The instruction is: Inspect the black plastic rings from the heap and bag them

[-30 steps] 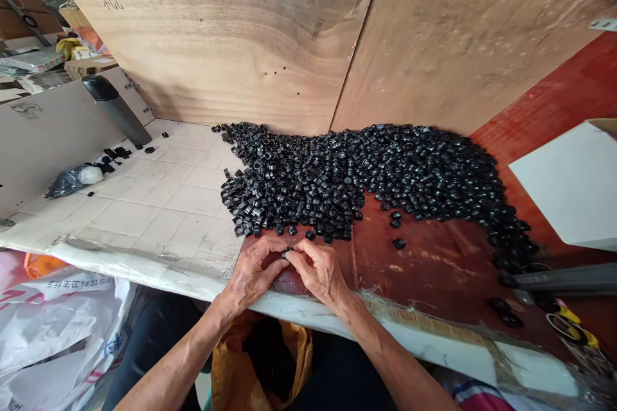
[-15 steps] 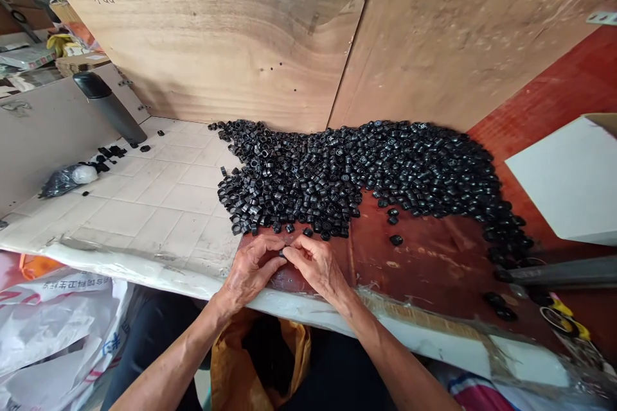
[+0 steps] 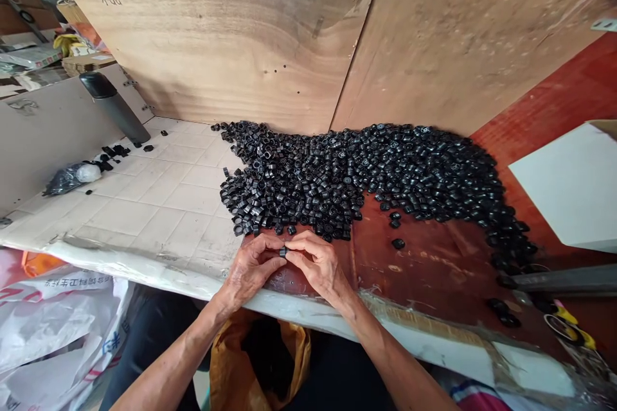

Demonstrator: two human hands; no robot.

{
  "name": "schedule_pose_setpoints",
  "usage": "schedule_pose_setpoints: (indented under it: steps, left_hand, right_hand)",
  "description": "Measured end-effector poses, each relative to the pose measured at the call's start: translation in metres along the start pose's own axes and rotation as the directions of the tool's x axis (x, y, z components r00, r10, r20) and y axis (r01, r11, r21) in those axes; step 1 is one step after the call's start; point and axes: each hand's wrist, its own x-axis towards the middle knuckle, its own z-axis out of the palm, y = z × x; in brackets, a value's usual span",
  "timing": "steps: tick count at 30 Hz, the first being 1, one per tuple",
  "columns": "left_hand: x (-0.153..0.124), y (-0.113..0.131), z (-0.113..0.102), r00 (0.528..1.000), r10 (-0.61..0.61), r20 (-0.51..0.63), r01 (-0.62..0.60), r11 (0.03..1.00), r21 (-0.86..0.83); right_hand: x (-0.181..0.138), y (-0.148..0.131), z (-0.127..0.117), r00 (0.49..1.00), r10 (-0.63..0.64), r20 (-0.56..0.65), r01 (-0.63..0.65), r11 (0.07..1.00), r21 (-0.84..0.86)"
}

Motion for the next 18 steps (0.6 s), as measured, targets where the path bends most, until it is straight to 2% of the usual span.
schedule_pose_setpoints:
  steps: [4,8,13,18]
  left_hand:
    - [0.001,0.003,0.001,0.999,-0.043,0.003,0.043,0.998,-0.036]
    - [0.002,0.006,0.002,1.000,0.007,-0.006,-0.007,0.999,-0.037]
    - [0.002,0.009,0.001,0.993,0.116,-0.012,-0.114,0.989,0.095]
    - [0.002,0.010,0.003,0.996,0.087,-0.035,-0.087,0.996,0.004]
  right_hand:
    - [-0.002,0.006,0.004,0.999,0.009,-0.033,-0.008,0.999,0.037]
    - [-0.003,0.009,0.008,0.995,0.084,-0.051,-0.078,0.992,0.101]
    - [-0.005,0.011,0.011,0.992,0.114,-0.059,-0.117,0.992,-0.048]
    - [-0.007,0.000,0.007,0.997,0.072,0.005,-0.071,0.988,-0.139]
